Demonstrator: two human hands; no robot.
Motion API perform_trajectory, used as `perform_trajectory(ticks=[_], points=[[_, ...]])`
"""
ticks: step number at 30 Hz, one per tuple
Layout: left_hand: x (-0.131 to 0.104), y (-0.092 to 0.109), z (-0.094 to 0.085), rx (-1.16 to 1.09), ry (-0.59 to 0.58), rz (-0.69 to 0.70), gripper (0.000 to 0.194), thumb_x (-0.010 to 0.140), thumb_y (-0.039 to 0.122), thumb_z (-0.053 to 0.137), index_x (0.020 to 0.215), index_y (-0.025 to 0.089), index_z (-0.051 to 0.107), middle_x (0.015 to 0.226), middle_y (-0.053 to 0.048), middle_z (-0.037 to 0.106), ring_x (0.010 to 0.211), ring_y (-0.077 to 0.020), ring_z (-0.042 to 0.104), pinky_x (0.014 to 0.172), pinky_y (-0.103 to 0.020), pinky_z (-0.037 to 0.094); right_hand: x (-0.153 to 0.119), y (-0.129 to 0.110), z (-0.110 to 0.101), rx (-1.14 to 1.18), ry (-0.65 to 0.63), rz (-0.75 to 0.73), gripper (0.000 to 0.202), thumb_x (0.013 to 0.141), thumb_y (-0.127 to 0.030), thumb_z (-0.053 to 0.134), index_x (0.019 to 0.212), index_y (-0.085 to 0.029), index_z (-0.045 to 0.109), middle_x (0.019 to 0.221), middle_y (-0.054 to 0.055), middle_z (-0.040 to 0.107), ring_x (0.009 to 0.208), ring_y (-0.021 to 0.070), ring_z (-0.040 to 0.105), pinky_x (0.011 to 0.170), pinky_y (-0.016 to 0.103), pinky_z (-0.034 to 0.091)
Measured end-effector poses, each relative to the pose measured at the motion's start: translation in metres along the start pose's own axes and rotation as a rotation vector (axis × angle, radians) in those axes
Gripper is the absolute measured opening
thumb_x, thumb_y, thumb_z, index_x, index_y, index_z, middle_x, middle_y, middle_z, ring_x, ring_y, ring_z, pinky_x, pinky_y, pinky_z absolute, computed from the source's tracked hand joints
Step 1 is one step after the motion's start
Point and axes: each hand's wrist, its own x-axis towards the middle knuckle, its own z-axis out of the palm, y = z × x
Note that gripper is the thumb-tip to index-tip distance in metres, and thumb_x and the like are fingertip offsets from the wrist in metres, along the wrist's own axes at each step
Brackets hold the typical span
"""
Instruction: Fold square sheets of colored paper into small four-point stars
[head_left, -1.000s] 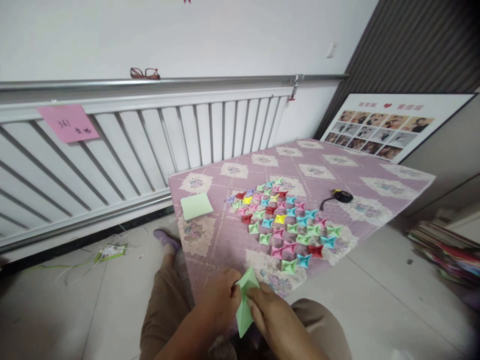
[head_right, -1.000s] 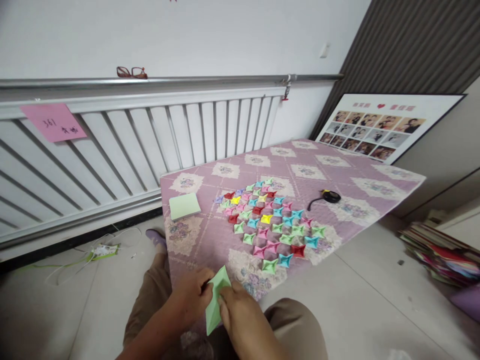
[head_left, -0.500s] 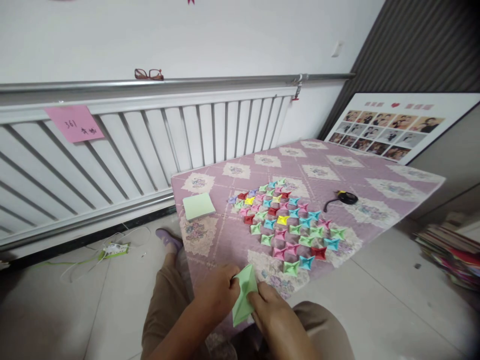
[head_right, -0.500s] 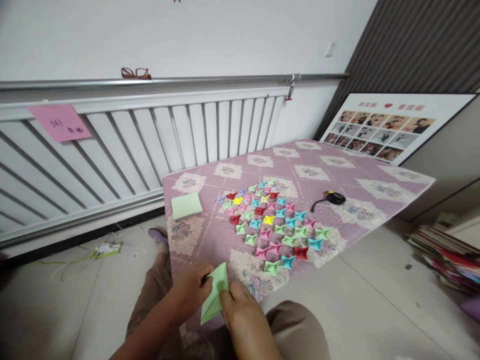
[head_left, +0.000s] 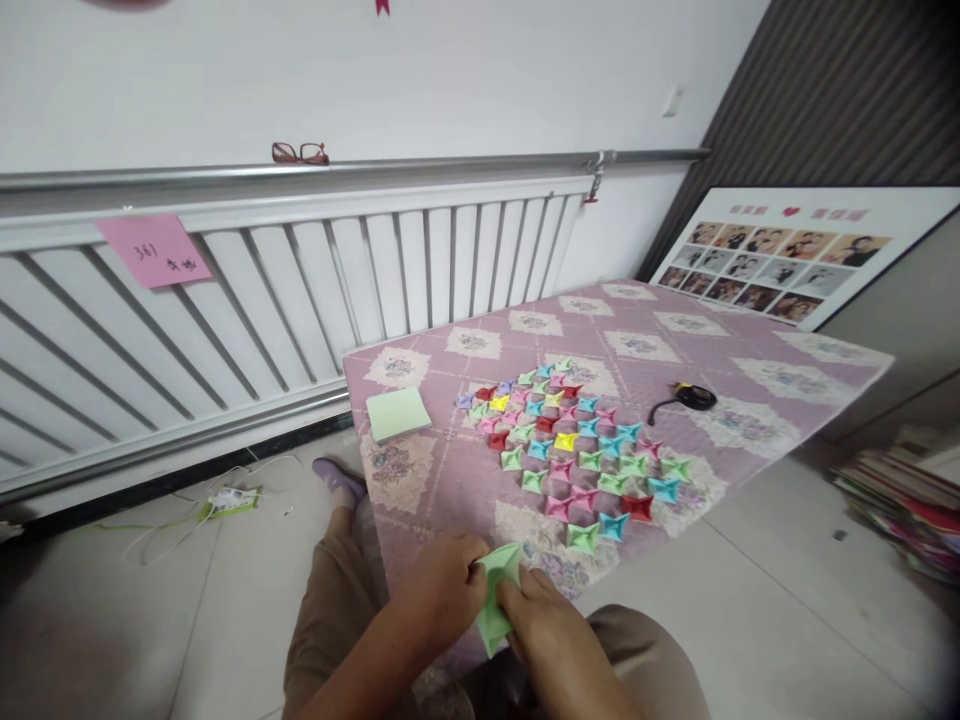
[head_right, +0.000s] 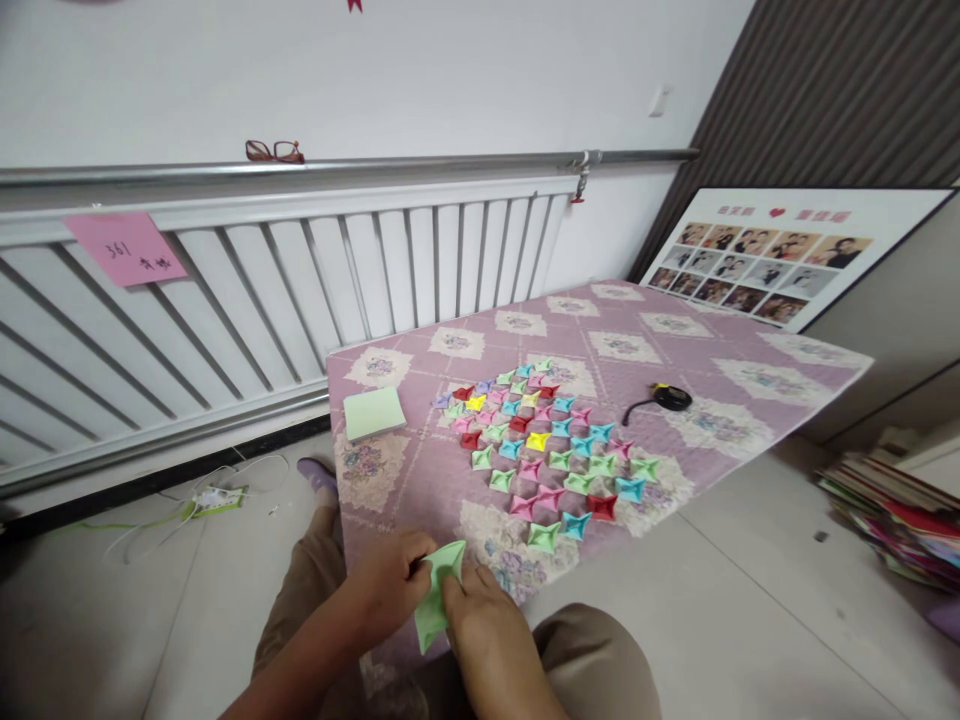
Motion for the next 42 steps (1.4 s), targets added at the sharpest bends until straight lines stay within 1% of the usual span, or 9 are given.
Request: perform_trajectory(ticks=[9, 18, 23, 26, 29, 31, 34, 37, 42], points=[[0.000, 0.000, -0.004, -0.009, 0.032, 0.044, 0.017, 0.072, 0.008, 0.044, 0.069, 0.018, 0.057, 0.074, 0.000, 0.056, 0.071, -0.0150, 0.050, 0.063, -0.026, 0.030, 0.001, 0.001, -0.007, -0.090, -0.073, -0.044, 0.033, 0.081, -0.011, 0.049, 0.105, -0.026, 0.064, 0.105, 0.007, 0.066, 0.097, 0.0240, 0.058, 0.081, 0.030, 0.044], [-0.001, 0.002, -0.009, -0.062, 0.066, 0.043, 0.015, 0.069, 0.007, 0.042, 0.058, 0.017, 0.046, 0.062, 0.003, 0.047, 0.061, -0.0121, 0.043, 0.056, -0.026, 0.024, 0.004, -0.008, -0.029, -0.033, -0.132, -0.037, 0.032, 0.065, -0.004, 0.053, 0.088, -0.021, 0.066, 0.101, 0.008, 0.065, 0.094, 0.0240, 0.057, 0.078, 0.028, 0.043], [0.001, -0.003, -0.010, -0.237, 0.049, 0.018, 0.013, 0.069, 0.010, 0.043, 0.058, 0.017, 0.045, 0.059, 0.004, 0.044, 0.058, -0.0108, 0.042, 0.054, -0.024, 0.025, 0.002, -0.001, -0.024, 0.158, -0.039, -0.054, 0.018, 0.078, -0.011, 0.050, 0.083, -0.021, 0.064, 0.093, 0.007, 0.064, 0.089, 0.0204, 0.058, 0.077, 0.028, 0.043], [0.001, -0.005, -0.013, -0.424, -0.017, -0.010, 0.018, 0.078, 0.020, 0.044, 0.062, 0.016, 0.049, 0.060, 0.004, 0.045, 0.059, -0.0112, 0.043, 0.055, -0.024, 0.029, 0.002, 0.000, -0.025, 0.276, -0.006, -0.044, 0.014, 0.080, -0.015, 0.050, 0.075, -0.021, 0.062, 0.088, 0.004, 0.064, 0.084, 0.0187, 0.059, 0.074, 0.026, 0.044], [-0.001, -0.006, -0.014, -0.685, -0.117, -0.033, 0.034, 0.086, 0.043, 0.045, 0.070, 0.015, 0.054, 0.064, 0.002, 0.050, 0.059, -0.0119, 0.047, 0.057, -0.024, 0.035, 0.003, -0.002, -0.030, 0.397, -0.022, -0.013, 0.014, 0.080, -0.019, 0.051, 0.071, -0.020, 0.062, 0.081, 0.003, 0.065, 0.080, 0.0188, 0.059, 0.074, 0.027, 0.044], [-0.003, -0.007, -0.010, -0.895, -0.165, -0.023, 0.040, 0.081, 0.054, 0.053, 0.078, 0.014, 0.057, 0.067, 0.001, 0.053, 0.060, -0.0119, 0.048, 0.059, -0.024, 0.037, 0.003, -0.002, -0.032, 0.496, -0.040, 0.013, 0.015, 0.081, -0.023, 0.052, 0.073, -0.020, 0.064, 0.076, 0.001, 0.065, 0.077, 0.0190, 0.060, 0.074, 0.027, 0.045], [-0.006, -0.008, 0.002, -1.106, -0.191, -0.014, 0.041, 0.071, 0.049, 0.070, 0.089, 0.013, 0.060, 0.074, -0.001, 0.058, 0.066, -0.0118, 0.049, 0.063, -0.024, 0.038, 0.003, 0.000, -0.031, 0.677, -0.012, 0.076, 0.017, 0.082, -0.032, 0.054, 0.079, -0.020, 0.065, 0.079, 0.002, 0.066, 0.078, 0.0204, 0.060, 0.074, 0.029, 0.046], [-0.009, -0.013, 0.018, -1.119, -0.190, -0.040, 0.037, 0.070, 0.042, 0.073, 0.090, 0.014, 0.062, 0.077, -0.001, 0.059, 0.067, -0.0114, 0.049, 0.065, -0.024, 0.038, 0.002, 0.004, -0.026, 0.850, 0.014, 0.161, 0.026, 0.080, -0.042, 0.057, 0.082, -0.018, 0.066, 0.083, 0.004, 0.068, 0.079, 0.0222, 0.061, 0.074, 0.031, 0.047], [-0.011, -0.020, 0.034, -1.010, -0.149, -0.103, 0.027, 0.072, 0.039, 0.068, 0.080, 0.014, 0.059, 0.064, 0.002, 0.056, 0.057, -0.0098, 0.047, 0.058, -0.023, 0.038, 0.003, 0.005, -0.019, 0.995, 0.023, 0.279, 0.034, 0.076, -0.051, 0.061, 0.077, -0.017, 0.067, 0.074, 0.004, 0.067, 0.071, 0.0208, 0.059, 0.070, 0.031, 0.047]])
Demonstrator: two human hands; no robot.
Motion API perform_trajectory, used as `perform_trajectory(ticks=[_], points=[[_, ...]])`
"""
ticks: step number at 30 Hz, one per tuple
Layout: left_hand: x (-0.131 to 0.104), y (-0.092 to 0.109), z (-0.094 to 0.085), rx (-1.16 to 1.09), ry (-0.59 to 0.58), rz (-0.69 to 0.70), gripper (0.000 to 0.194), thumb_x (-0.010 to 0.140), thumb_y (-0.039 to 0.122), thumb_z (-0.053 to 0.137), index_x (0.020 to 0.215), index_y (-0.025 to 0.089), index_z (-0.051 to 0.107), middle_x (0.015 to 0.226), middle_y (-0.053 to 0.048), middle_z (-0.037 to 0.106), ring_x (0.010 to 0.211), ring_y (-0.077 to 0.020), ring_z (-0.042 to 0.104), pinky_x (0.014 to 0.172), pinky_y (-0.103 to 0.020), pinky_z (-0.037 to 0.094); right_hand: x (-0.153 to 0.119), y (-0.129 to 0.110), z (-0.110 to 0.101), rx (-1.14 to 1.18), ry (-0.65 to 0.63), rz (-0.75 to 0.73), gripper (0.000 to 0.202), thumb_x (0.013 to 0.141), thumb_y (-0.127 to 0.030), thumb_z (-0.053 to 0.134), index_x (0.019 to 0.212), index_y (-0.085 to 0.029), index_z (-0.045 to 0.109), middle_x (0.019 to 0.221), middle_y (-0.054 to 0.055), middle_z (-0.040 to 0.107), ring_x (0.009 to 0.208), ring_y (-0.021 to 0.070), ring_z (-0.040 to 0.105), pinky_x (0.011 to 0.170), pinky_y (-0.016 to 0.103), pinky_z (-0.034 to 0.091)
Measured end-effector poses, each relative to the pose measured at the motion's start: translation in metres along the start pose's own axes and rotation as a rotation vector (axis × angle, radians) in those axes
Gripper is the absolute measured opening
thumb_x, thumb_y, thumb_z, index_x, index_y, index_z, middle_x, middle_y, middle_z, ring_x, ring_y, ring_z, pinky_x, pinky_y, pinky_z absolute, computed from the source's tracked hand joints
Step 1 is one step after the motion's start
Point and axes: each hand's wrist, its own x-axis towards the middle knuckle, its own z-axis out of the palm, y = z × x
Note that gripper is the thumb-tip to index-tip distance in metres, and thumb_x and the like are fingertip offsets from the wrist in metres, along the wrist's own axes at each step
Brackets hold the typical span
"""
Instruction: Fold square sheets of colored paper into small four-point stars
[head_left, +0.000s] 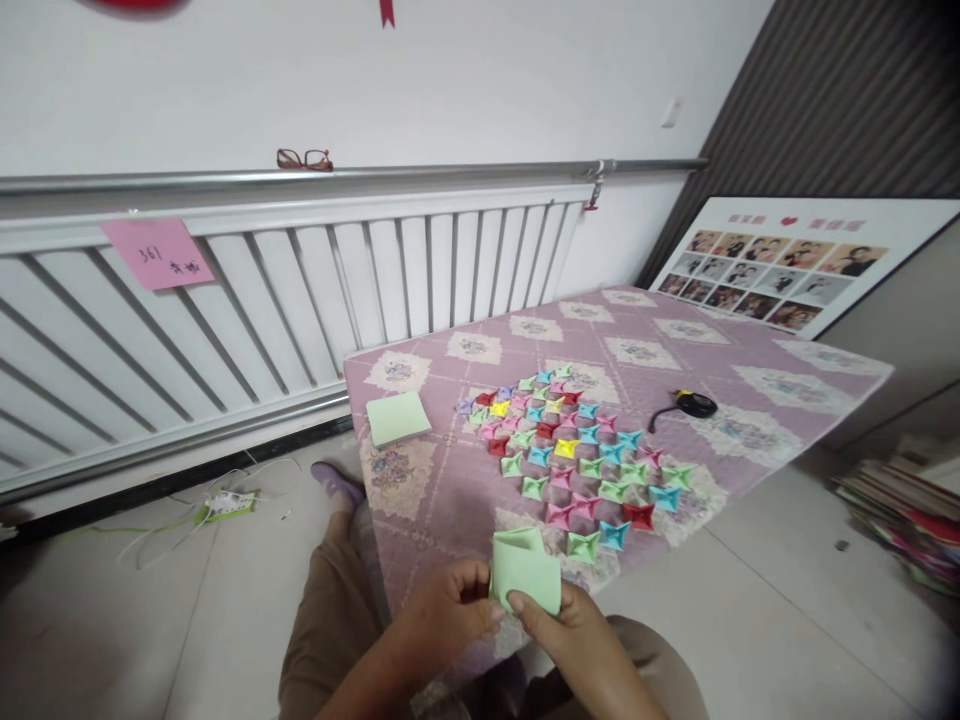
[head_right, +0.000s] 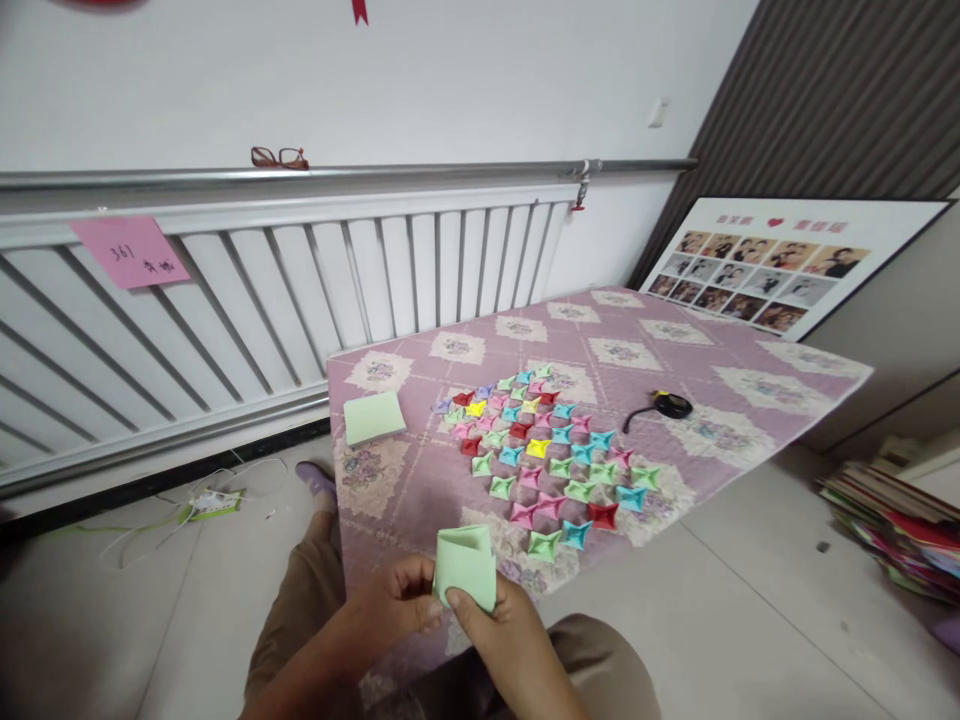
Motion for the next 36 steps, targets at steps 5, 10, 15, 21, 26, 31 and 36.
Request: perform_trajectory(ticks=[5, 10, 15, 21, 26, 31, 36], points=[[0.000, 0.004, 0.004, 0.012, 0.066, 0.000, 0.020, 0.072, 0.032, 0.063, 0.077, 0.014, 0.059, 0.060, 0.003, 0.055, 0.055, -0.0093, 0.046, 0.056, -0.022, 0.036, 0.001, 0.000, 0.003, 0.070, 0.017, 0.023, 0.035, 0.075, -0.052, 0.063, 0.073, -0.017, 0.066, 0.070, 0.003, 0.066, 0.068, 0.0195, 0.057, 0.069, 0.031, 0.047], [-0.001, 0.008, 0.006, 0.016, 0.097, -0.001, 0.016, 0.071, 0.028, 0.062, 0.078, 0.013, 0.060, 0.062, 0.003, 0.055, 0.057, -0.0093, 0.044, 0.056, -0.022, 0.034, 0.000, -0.003, 0.003, 0.135, -0.050, 0.041, 0.034, 0.072, -0.052, 0.065, 0.075, -0.018, 0.069, 0.072, 0.003, 0.066, 0.072, 0.0203, 0.058, 0.075, 0.033, 0.046], [-0.002, 0.012, 0.008, 0.041, 0.113, -0.014, 0.012, 0.071, 0.024, 0.059, 0.077, 0.013, 0.060, 0.061, 0.004, 0.054, 0.057, -0.0093, 0.044, 0.056, -0.022, 0.034, -0.002, -0.003, 0.003, 0.168, 0.005, 0.082, 0.032, 0.073, -0.050, 0.066, 0.078, -0.018, 0.071, 0.067, 0.001, 0.065, 0.070, 0.0187, 0.057, 0.075, 0.032, 0.046], [-0.002, 0.020, 0.014, 0.040, 0.151, -0.021, 0.010, 0.070, 0.024, 0.058, 0.075, 0.015, 0.059, 0.060, 0.004, 0.054, 0.056, -0.0097, 0.045, 0.056, -0.022, 0.034, -0.001, 0.001, 0.003, 0.156, 0.031, 0.069, 0.035, 0.073, -0.051, 0.067, 0.079, -0.017, 0.071, 0.075, 0.003, 0.068, 0.072, 0.0187, 0.057, 0.074, 0.031, 0.045], [-0.001, 0.018, 0.015, 0.022, 0.163, -0.020, 0.012, 0.070, 0.027, 0.060, 0.071, 0.016, 0.057, 0.058, 0.004, 0.055, 0.054, -0.0101, 0.046, 0.056, -0.023, 0.035, -0.002, -0.002, 0.007, 0.210, 0.070, 0.070, 0.035, 0.071, -0.052, 0.068, 0.072, -0.017, 0.069, 0.066, 0.002, 0.066, 0.066, 0.0181, 0.057, 0.070, 0.030, 0.045], [-0.001, 0.018, 0.017, -0.009, 0.183, -0.026, 0.017, 0.070, 0.032, 0.063, 0.071, 0.016, 0.057, 0.057, 0.004, 0.054, 0.054, -0.0096, 0.046, 0.056, -0.023, 0.035, -0.002, -0.002, 0.011, 0.216, 0.108, 0.054, 0.037, 0.070, -0.055, 0.067, 0.069, -0.018, 0.068, 0.063, 0.001, 0.065, 0.064, 0.0175, 0.057, 0.069, 0.029, 0.046], [-0.002, 0.017, 0.020, -0.062, 0.199, -0.024, 0.026, 0.068, 0.039, 0.068, 0.072, 0.016, 0.057, 0.056, 0.005, 0.052, 0.052, -0.0090, 0.044, 0.055, -0.022, 0.036, -0.002, 0.000, 0.011, 0.198, 0.094, 0.046, 0.039, 0.072, -0.056, 0.065, 0.071, -0.017, 0.068, 0.068, 0.004, 0.067, 0.069, 0.0201, 0.059, 0.071, 0.031, 0.047]])
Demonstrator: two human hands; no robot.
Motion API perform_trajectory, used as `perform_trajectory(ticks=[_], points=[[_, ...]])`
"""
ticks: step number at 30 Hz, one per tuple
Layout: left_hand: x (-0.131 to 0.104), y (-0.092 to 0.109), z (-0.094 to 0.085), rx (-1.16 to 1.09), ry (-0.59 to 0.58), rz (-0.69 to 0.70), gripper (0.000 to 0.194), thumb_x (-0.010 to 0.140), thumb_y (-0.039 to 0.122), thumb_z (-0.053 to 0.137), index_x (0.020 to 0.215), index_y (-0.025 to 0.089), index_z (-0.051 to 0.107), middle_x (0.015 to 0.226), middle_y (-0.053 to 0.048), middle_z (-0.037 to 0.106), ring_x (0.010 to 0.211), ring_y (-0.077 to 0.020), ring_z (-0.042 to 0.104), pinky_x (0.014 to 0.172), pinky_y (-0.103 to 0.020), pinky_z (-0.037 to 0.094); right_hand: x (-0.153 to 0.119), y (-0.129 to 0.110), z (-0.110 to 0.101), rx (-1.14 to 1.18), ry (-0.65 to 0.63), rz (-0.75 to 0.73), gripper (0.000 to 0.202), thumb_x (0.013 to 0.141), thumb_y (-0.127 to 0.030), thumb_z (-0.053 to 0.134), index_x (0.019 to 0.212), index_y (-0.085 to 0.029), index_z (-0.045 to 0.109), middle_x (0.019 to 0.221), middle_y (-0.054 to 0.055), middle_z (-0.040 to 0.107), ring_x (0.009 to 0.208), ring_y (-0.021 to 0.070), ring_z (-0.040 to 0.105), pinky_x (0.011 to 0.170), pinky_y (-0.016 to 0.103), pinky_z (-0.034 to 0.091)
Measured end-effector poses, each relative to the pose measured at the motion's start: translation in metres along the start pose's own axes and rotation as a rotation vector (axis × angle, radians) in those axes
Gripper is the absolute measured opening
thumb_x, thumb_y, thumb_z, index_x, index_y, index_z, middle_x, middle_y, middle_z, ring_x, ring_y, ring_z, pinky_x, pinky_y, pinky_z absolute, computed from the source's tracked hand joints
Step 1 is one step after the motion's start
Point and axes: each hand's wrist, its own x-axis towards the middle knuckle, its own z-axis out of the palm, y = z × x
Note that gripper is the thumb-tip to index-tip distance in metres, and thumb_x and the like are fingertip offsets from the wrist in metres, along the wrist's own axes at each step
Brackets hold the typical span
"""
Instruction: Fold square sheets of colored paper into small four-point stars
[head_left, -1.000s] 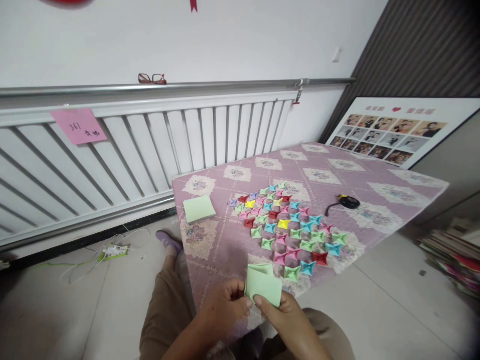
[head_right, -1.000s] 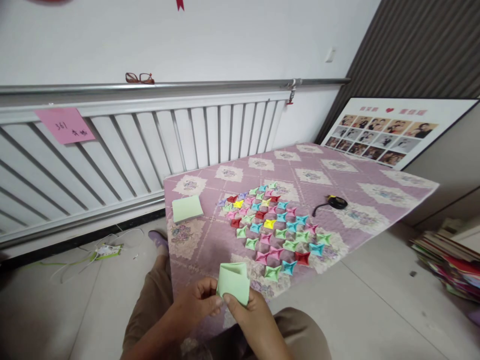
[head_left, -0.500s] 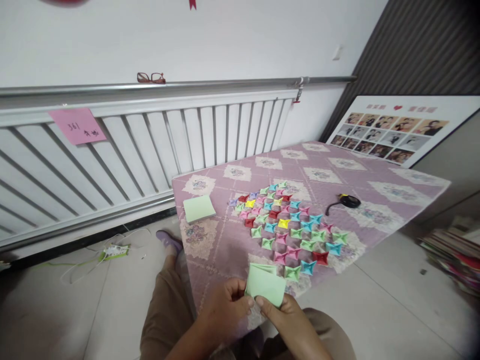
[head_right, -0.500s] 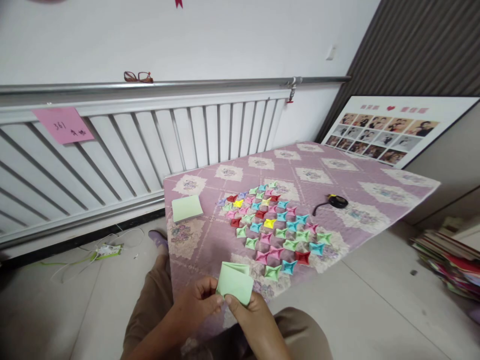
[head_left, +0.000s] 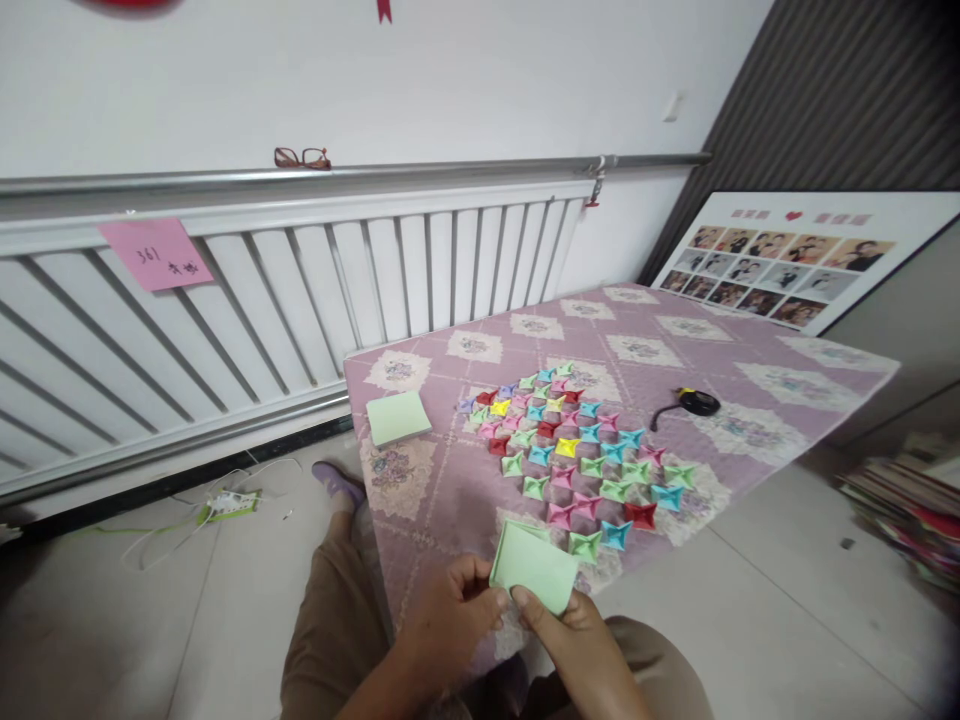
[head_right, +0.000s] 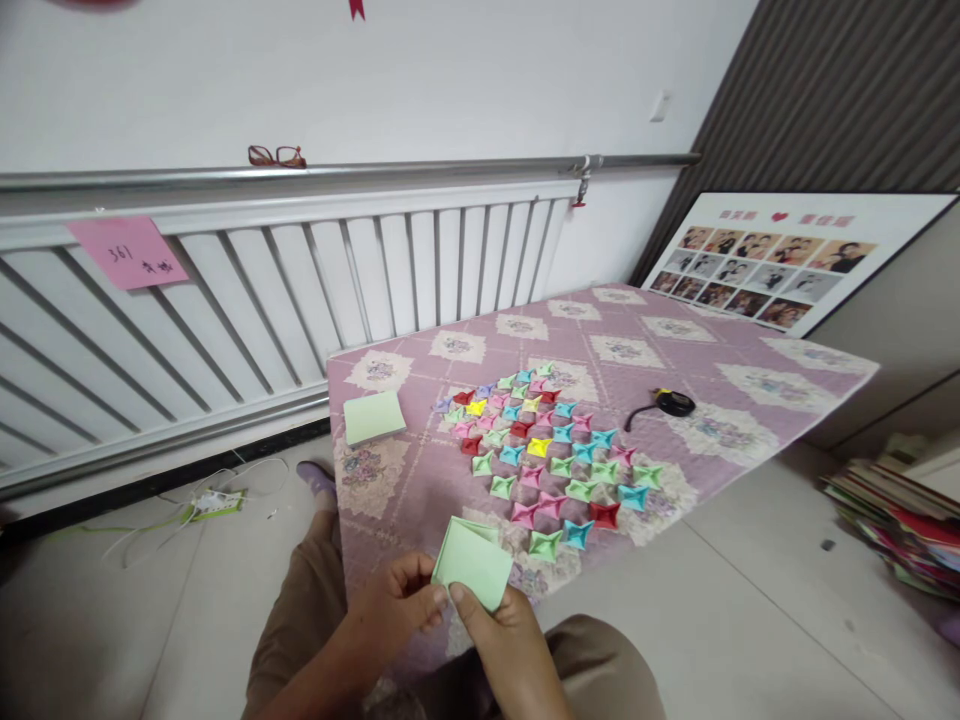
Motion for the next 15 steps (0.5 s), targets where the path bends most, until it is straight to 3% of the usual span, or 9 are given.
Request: perform_trajectory(ticks=[15], points=[[-0.0008, -0.0055, -0.0030, 0.032, -0.001, 0.026, 0.022, 0.073, 0.036, 0.064, 0.069, 0.015, 0.060, 0.058, 0.003, 0.057, 0.053, -0.0099, 0.046, 0.056, -0.024, 0.036, -0.0051, -0.0026, 0.0064, 0.046, 0.115, 0.014, 0.039, 0.066, -0.056, 0.070, 0.073, -0.018, 0.068, 0.069, 0.004, 0.068, 0.067, 0.0204, 0.059, 0.072, 0.034, 0.048]])
